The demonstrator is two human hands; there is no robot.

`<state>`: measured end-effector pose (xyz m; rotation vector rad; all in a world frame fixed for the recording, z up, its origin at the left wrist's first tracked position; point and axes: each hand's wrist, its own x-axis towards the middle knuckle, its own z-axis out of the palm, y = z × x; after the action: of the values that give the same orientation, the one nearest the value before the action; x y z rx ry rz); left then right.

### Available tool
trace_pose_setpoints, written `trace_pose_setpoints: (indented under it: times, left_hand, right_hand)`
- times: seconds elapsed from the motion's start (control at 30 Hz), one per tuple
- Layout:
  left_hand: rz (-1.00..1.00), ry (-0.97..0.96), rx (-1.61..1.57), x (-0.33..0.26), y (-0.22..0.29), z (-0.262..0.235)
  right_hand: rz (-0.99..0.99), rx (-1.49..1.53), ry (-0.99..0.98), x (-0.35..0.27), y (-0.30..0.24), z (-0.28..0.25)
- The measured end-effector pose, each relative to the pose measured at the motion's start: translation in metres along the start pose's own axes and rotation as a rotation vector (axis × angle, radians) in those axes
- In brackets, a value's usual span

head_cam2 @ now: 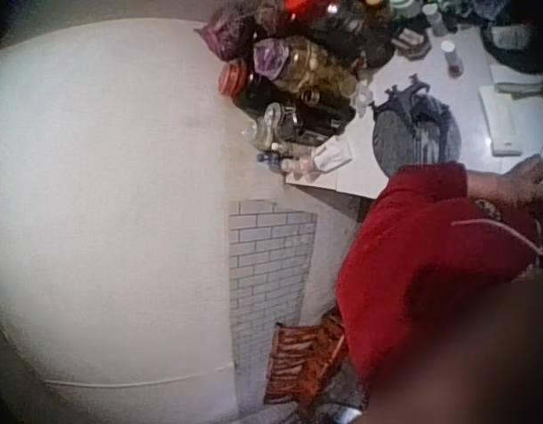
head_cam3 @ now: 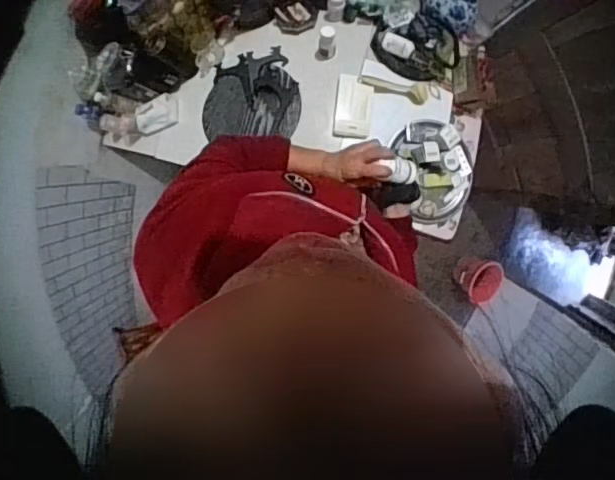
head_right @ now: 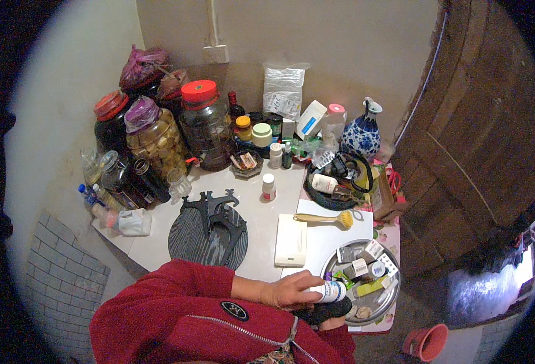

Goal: The person picks up various small containers, boxes, and tubes from a cluttered table and places them into a metal tray. They then wipe the tray with a dark cloth and return some items to the tray. The person continues to rearrange items on the table and in the tray throughout the clip.

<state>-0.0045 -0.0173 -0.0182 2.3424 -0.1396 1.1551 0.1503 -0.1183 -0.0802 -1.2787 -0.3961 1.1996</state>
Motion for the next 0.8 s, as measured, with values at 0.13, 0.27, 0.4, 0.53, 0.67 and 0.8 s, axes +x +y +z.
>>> trace_pose_setpoints:
  times: [0.13,0.27,0.4,0.53,0.67,0.8]
  left_hand:
    - [0.030,0.025,0.013,-0.003,0.005,0.010]
    - [0.101,0.047,0.295,0.000,0.001,0.009]
    - [0.084,-0.123,0.417,0.010,-0.016,-0.007]
    - [-0.213,-0.139,0.123,0.007,-0.028,-0.048]
    - [-0.548,-0.034,0.024,0.016,-0.031,-0.058]
    - [-0.534,-0.180,-0.103,0.037,-0.034,-0.019]
  right_hand:
    - [0.072,0.174,-0.050,-0.003,-0.002,0.002]
    - [0.118,0.350,-0.073,-0.009,-0.007,-0.002]
    - [0.093,0.547,-0.106,-0.027,-0.015,-0.014]
    - [0.085,0.825,-0.090,-0.065,-0.024,-0.047]
    - [-0.263,0.709,-0.116,-0.121,-0.036,-0.101]
    - [-0.314,0.785,-0.075,-0.151,-0.031,-0.122]
